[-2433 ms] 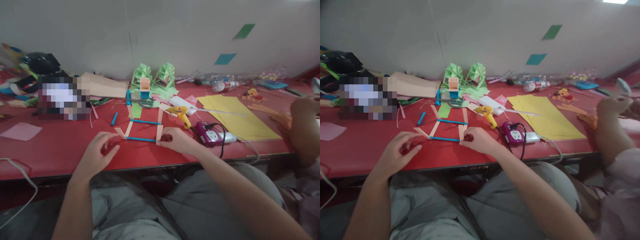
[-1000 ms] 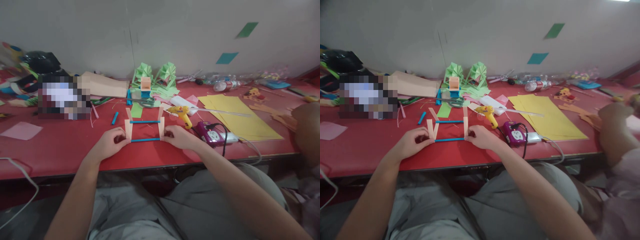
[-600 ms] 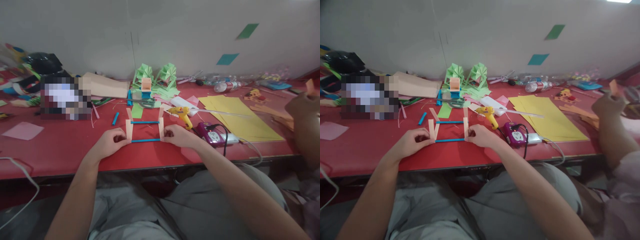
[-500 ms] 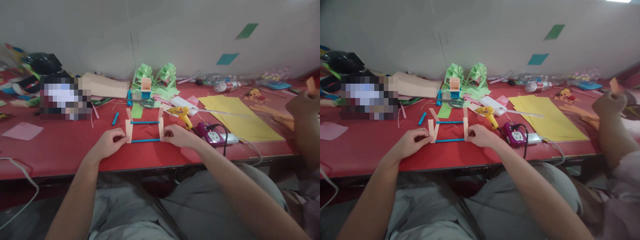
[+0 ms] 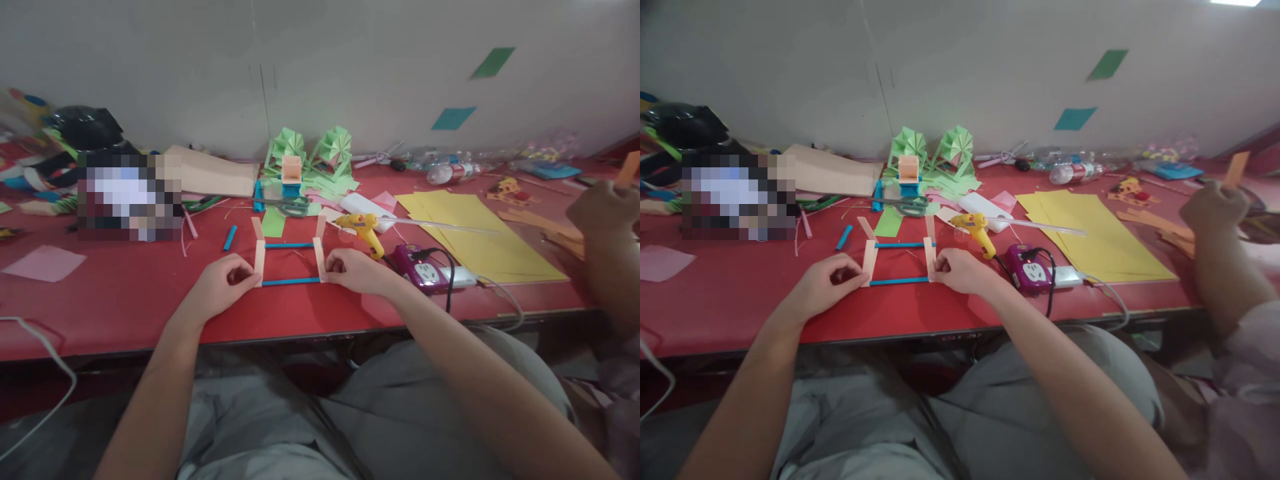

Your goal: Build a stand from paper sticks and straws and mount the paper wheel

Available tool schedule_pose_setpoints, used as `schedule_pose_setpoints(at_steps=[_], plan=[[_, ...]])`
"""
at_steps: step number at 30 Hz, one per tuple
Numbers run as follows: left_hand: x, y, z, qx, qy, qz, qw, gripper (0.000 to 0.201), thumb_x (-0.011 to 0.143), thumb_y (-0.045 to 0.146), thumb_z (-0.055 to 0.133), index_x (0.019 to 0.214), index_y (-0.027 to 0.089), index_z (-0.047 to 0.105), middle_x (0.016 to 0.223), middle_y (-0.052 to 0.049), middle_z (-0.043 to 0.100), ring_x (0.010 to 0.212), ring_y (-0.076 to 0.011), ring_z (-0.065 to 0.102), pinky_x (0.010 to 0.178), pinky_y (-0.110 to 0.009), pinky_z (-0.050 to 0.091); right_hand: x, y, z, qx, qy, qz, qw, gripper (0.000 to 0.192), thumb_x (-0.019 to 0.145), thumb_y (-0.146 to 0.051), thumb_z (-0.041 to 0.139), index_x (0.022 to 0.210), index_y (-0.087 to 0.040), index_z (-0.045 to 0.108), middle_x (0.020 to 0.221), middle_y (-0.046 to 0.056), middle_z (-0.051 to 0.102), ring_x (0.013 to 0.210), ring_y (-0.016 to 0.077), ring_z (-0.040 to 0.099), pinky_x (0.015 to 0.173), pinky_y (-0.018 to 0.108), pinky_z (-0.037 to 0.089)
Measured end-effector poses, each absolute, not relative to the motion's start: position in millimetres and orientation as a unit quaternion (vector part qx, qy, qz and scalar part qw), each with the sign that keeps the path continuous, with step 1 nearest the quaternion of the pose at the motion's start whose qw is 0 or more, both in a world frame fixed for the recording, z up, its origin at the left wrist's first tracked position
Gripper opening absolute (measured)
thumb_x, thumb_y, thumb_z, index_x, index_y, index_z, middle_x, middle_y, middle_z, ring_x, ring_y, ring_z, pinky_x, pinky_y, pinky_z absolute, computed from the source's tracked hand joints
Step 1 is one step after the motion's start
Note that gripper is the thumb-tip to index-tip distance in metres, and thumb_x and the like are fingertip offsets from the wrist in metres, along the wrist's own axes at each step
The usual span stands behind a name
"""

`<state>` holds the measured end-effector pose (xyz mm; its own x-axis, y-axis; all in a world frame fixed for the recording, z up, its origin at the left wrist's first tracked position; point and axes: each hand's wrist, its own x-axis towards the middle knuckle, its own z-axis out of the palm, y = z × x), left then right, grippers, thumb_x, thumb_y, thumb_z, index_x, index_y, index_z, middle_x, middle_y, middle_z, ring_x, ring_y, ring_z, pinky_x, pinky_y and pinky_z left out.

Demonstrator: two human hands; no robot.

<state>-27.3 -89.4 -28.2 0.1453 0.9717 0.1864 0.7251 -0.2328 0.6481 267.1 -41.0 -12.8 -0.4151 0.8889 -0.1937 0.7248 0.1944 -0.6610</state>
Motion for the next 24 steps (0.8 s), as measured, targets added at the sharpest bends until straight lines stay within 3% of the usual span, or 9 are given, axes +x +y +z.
schedule_pose_setpoints(at_steps=[6, 17, 21, 24], plan=[[-27, -90, -33, 0.721, 0.589, 0.309, 0.193, 0.029, 0.082, 0.048, 0.07, 0.078, 0.02, 0.061, 0.079, -0.001, 0.063, 0.068, -0.0149, 0.052, 0.063, -0.028, 0.045, 267, -41, -12, -0.548, -0.758, 0.332, 0.119, 0.02, 0.076, -0.02, 0.074, 0.08, -0.02, 0.055, 0.086, 0.003, 0.069, 0.074, 0.0156, 0.062, 0.066, 0.027, 0.046], [-27, -91, -37, 0.733, 0.574, 0.299, 0.207, 0.017, 0.087, 0.037, 0.065, 0.083, 0.02, 0.062, 0.084, -0.002, 0.064, 0.075, -0.0162, 0.056, 0.07, -0.029, 0.047, 267, -40, -11, -0.529, -0.754, 0.37, 0.116, 0.017, 0.075, -0.013, 0.07, 0.078, -0.02, 0.056, 0.082, 0.003, 0.069, 0.072, 0.0154, 0.062, 0.063, 0.026, 0.046], [-28, -91, -39, 0.745, 0.551, 0.306, 0.216, 0.016, 0.09, 0.036, 0.061, 0.093, 0.021, 0.066, 0.088, -0.003, 0.063, 0.08, -0.0174, 0.059, 0.074, -0.03, 0.05, 265, -42, -11, -0.547, -0.753, 0.35, 0.105, 0.012, 0.082, -0.024, 0.069, 0.079, -0.02, 0.059, 0.085, 0.004, 0.071, 0.073, 0.016, 0.063, 0.062, 0.026, 0.044], [-29, -90, -40, 0.757, 0.535, 0.313, 0.205, 0.021, 0.092, 0.037, 0.059, 0.103, 0.022, 0.067, 0.096, -0.005, 0.063, 0.088, -0.0192, 0.061, 0.08, -0.033, 0.052, 263, -42, -13, -0.565, -0.754, 0.318, 0.107, 0.022, 0.089, -0.039, 0.063, 0.077, -0.021, 0.06, 0.084, 0.005, 0.073, 0.072, 0.0168, 0.064, 0.059, 0.027, 0.041]])
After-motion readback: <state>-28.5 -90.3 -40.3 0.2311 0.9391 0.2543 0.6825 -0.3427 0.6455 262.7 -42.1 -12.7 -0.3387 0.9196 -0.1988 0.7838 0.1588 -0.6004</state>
